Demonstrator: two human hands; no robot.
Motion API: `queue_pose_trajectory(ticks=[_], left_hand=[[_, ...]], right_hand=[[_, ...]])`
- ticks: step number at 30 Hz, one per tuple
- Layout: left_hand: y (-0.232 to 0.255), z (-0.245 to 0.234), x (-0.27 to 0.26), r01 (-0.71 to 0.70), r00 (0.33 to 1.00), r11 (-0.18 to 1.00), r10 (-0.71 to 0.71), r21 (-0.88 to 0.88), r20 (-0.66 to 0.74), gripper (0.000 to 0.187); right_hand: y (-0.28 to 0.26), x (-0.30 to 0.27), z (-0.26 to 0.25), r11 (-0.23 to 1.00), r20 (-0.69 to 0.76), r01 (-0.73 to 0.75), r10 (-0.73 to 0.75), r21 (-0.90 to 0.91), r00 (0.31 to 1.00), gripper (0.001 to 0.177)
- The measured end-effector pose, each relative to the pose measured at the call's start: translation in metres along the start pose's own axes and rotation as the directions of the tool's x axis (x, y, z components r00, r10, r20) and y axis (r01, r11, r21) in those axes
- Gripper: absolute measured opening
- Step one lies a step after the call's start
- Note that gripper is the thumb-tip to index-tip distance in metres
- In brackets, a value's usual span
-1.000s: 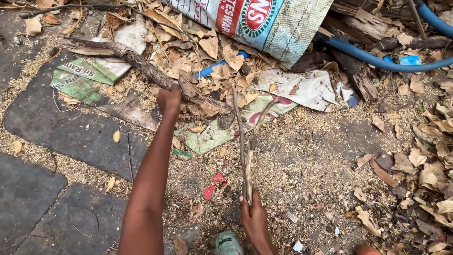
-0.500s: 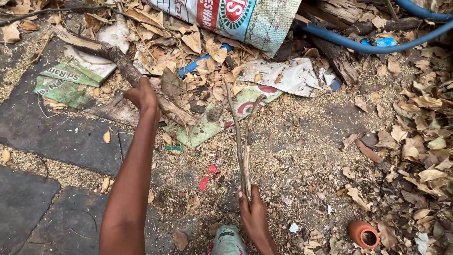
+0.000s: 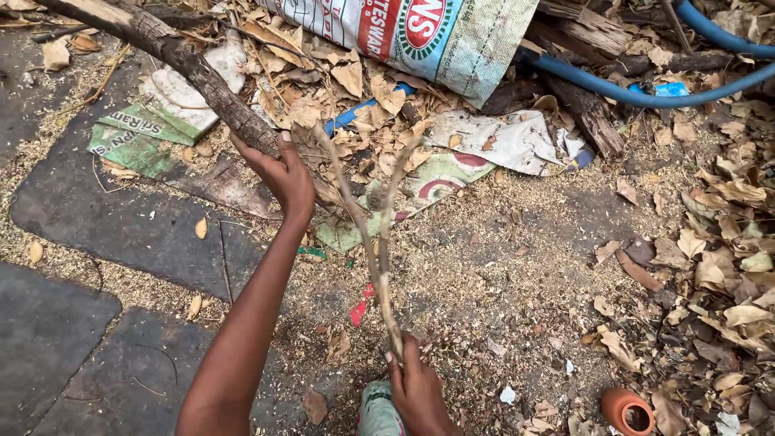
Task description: Breaking and sorting dry sticks and branches on the ground.
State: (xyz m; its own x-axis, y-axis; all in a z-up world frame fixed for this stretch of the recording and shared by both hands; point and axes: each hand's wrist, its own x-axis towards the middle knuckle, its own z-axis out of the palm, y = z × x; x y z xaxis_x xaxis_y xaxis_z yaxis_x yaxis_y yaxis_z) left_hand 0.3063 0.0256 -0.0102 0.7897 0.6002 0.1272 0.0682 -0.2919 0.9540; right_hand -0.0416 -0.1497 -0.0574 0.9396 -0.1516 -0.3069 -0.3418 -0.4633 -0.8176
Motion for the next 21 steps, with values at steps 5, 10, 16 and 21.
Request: queue_pose_trajectory(ticks=[5,10,16,21], left_hand=[[-0.014,0.014,0.004,-0.325,0.946,0.941,0.325,-0.091,-0.017,0.087],[0.005,0.018,-0.006,-0.412,0.911,0.903,0.412,-0.119,-0.029,0.088],[0.008,0.02,-0.015,-0.436,0.897,0.892,0.442,-0.118,0.027,0.088],[0.021,0.024,-0.031,-0.425,0.894,0.895,0.439,-0.135,0.091,0.087]], right_hand=[[-0.023,0.003,-0.007,0.974,0.008,-0.225,0.225,-0.006,0.974,0.035],[-0.009,0.005,0.003,0.994,0.032,-0.111,0.112,-0.008,0.993,0.041],[0.013,0.013,-0.006,0.989,-0.091,-0.073,0.085,0.126,0.992,0.036],[0.029,0.022,-0.026,0.995,-0.082,-0.066,0.06,-0.074,0.995,0.037]])
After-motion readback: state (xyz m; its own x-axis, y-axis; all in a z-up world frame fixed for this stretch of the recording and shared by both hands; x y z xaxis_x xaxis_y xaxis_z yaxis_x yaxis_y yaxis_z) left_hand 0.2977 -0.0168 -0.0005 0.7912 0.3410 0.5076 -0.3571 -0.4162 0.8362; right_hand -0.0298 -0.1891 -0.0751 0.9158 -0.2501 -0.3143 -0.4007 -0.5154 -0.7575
